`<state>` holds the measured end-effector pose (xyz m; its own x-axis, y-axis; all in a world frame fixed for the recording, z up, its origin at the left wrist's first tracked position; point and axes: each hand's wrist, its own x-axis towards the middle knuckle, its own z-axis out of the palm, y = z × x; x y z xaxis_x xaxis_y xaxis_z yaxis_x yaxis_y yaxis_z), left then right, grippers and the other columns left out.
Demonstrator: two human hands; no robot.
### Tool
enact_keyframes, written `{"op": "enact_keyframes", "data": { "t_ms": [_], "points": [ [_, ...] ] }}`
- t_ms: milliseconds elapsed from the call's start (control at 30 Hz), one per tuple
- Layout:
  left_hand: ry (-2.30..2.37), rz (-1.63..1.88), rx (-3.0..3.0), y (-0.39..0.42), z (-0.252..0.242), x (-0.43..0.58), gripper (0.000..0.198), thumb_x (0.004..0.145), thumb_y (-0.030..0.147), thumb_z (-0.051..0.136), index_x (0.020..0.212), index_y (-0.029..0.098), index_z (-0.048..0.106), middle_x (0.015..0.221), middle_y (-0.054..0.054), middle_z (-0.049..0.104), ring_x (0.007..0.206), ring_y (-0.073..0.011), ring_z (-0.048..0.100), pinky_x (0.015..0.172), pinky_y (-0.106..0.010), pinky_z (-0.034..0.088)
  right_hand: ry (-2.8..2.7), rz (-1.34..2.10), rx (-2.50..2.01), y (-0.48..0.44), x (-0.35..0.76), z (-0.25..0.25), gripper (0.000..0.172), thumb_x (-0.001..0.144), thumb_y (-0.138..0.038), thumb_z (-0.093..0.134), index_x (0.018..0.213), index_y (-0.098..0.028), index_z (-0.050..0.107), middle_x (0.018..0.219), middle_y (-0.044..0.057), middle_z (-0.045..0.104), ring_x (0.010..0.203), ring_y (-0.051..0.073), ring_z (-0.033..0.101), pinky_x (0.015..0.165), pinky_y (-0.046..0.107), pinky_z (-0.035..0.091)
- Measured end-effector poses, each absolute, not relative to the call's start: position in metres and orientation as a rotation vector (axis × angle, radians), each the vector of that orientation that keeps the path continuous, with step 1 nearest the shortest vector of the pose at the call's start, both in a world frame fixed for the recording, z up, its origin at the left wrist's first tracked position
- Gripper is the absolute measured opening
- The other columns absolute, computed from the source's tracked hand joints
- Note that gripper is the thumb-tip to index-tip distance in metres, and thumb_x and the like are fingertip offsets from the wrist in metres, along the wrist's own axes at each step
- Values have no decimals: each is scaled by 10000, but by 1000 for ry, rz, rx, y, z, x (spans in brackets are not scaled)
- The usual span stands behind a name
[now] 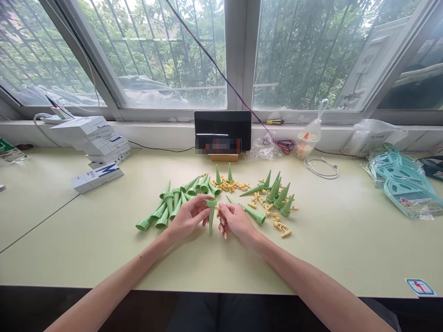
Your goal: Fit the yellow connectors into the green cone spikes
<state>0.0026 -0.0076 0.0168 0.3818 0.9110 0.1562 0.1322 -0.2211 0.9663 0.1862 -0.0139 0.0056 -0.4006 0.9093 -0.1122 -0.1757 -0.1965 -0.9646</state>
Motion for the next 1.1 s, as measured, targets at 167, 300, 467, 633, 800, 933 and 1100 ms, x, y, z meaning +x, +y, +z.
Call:
{"op": "enact_keyframes", "data": {
  "t_ms": [167, 300, 467, 633, 800, 933, 1100],
  "points": [
    [932, 988, 1621, -7, 17, 3, 333, 905, 336, 615, 1183, 167, 543, 781, -2, 587, 583, -103, 553, 575, -249, 501, -1251, 1739, -939, -13, 188, 8, 470, 820, -615, 648, 726, -183, 488, 570, -65, 459, 451, 93, 527, 378, 203, 420],
    [898, 991, 1620, -7, 14, 3, 338, 913, 331, 608, 1210, 188, 535, 772, 16, 555, 586, -102, 558, 577, -251, 508, -1287, 1702, -937, -15, 187, 7, 463, 841, -605, 631, 718, -185, 479, 564, -59, 464, 450, 90, 518, 385, 202, 418],
    [890, 976, 1618, -6, 9, 2, 245, 918, 337, 608, 1106, 186, 569, 736, 24, 559, 563, -102, 580, 574, -254, 517, -1300, 1617, -923, -16, 182, 1, 434, 857, -564, 623, 687, -197, 465, 517, -68, 435, 420, 94, 495, 359, 204, 395],
    [890, 972, 1543, -5, 8, 3, 254, 886, 372, 650, 1026, 175, 572, 656, 45, 543, 496, -102, 568, 485, -238, 494, -1426, 1488, -970, -18, 182, -2, 371, 917, -513, 543, 717, -215, 448, 500, -62, 470, 386, 102, 467, 365, 224, 375],
    [836, 926, 1345, -4, 11, 1, 305, 832, 390, 722, 972, 166, 570, 633, 41, 578, 488, -87, 550, 457, -203, 460, -1757, 1078, -1016, -20, 186, -2, 304, 1003, -386, 415, 751, -220, 446, 535, -38, 515, 436, 118, 450, 491, 263, 383],
    [775, 857, 1108, -1, 11, -3, 359, 774, 383, 786, 957, 174, 559, 615, 54, 569, 462, -62, 509, 424, -171, 418, -1927, 720, -938, -20, 187, -3, 306, 1016, -316, 379, 731, -216, 432, 627, -8, 509, 558, 141, 441, 595, 286, 371],
    [773, 876, 1157, -2, 12, -2, 330, 800, 388, 763, 956, 183, 558, 629, 59, 550, 470, -61, 501, 431, -176, 408, -1913, 741, -938, -19, 187, -3, 305, 1019, -314, 374, 739, -214, 441, 615, -14, 506, 547, 138, 434, 589, 279, 365]
  ]
}}
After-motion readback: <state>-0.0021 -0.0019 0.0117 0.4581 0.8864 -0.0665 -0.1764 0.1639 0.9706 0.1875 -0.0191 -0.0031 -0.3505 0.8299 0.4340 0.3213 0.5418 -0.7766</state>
